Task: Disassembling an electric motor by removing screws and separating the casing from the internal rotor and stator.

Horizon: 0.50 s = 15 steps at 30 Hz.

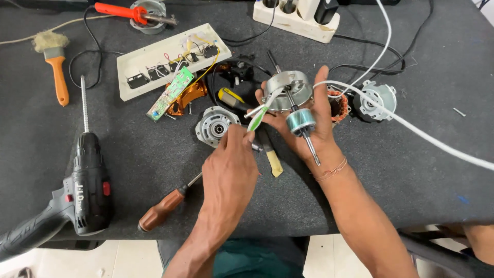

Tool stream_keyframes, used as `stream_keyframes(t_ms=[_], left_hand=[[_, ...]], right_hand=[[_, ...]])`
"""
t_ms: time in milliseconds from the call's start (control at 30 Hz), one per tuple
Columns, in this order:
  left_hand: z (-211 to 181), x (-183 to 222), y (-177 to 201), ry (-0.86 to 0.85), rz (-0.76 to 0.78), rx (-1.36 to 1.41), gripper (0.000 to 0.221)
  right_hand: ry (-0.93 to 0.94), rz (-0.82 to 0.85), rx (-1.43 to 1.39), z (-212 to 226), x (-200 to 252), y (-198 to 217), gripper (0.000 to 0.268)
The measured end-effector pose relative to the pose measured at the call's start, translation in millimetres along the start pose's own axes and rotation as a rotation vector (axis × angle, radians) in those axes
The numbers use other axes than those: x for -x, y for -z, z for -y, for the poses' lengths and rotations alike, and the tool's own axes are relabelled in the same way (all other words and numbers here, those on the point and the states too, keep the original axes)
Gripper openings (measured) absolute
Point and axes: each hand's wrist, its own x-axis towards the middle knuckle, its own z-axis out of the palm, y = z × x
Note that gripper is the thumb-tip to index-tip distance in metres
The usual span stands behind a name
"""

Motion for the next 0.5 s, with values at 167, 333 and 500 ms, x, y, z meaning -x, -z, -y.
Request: stream_keyframes(t_ms=[167, 333, 500], left_hand=[[2.8, -4.2, -17.0, -0.061, -0.076, -0.155, 0.018], [5.9, 1.3, -12.3, -0.098, -0.083, -0.043, 0.018], [-10.4, -11.6, -1.7, -0.096, -0.162, -0.057, 0.017]], right_hand=[[-0.126, 0.289, -0.248, 5.3, 4.4, 10.8, 0.077], [0.005, 0.242, 0.013, 4.7, 4.7, 1.5, 0.068], [-0.044, 0.241, 0.061, -4.6, 3.6, 6.5, 0.075]])
